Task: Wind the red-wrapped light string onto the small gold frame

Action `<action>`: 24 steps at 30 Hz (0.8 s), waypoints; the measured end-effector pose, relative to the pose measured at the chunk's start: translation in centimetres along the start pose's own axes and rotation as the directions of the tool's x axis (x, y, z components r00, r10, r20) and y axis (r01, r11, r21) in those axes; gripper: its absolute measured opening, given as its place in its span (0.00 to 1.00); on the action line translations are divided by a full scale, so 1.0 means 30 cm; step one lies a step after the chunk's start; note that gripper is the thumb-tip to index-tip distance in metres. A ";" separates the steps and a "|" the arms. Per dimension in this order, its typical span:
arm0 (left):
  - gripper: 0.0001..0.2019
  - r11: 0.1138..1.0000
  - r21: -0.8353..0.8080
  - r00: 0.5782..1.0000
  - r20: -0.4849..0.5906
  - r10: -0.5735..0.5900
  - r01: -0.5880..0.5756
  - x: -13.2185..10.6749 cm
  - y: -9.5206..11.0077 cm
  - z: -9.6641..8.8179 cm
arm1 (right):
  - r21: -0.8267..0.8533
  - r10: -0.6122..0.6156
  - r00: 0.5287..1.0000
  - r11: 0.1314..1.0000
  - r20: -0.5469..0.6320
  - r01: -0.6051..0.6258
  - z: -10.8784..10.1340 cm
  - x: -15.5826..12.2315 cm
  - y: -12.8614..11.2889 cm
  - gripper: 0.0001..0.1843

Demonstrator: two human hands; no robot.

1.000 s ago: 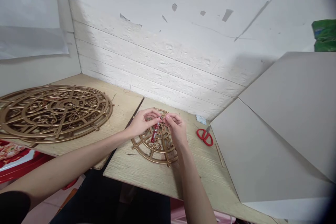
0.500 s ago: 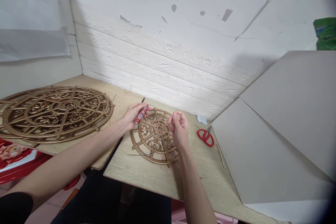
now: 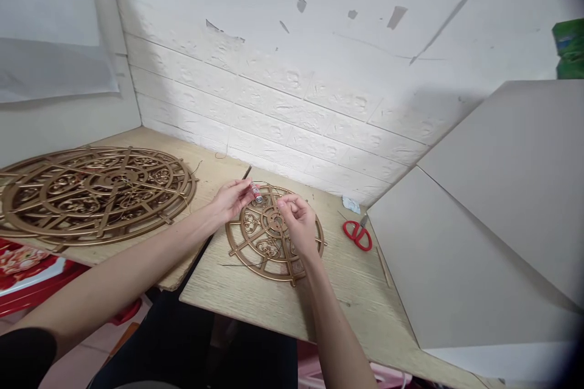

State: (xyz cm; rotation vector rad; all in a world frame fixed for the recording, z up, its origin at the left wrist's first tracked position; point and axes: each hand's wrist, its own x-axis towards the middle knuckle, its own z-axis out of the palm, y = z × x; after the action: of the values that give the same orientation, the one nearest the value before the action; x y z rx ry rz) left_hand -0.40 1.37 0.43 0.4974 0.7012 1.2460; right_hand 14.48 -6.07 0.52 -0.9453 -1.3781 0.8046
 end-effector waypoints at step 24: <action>0.12 1.000 -0.008 0.998 -0.061 -0.027 0.027 -0.013 -0.033 0.004 | -0.182 -0.031 0.999 0.983 -0.009 0.029 -0.001 -0.002 0.004 0.10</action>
State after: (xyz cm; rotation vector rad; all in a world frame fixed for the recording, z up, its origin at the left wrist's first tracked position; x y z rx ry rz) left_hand 0.29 0.73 -0.11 0.4439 0.7520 1.2422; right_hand 14.52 -6.08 0.38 -1.0659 -1.4703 0.6575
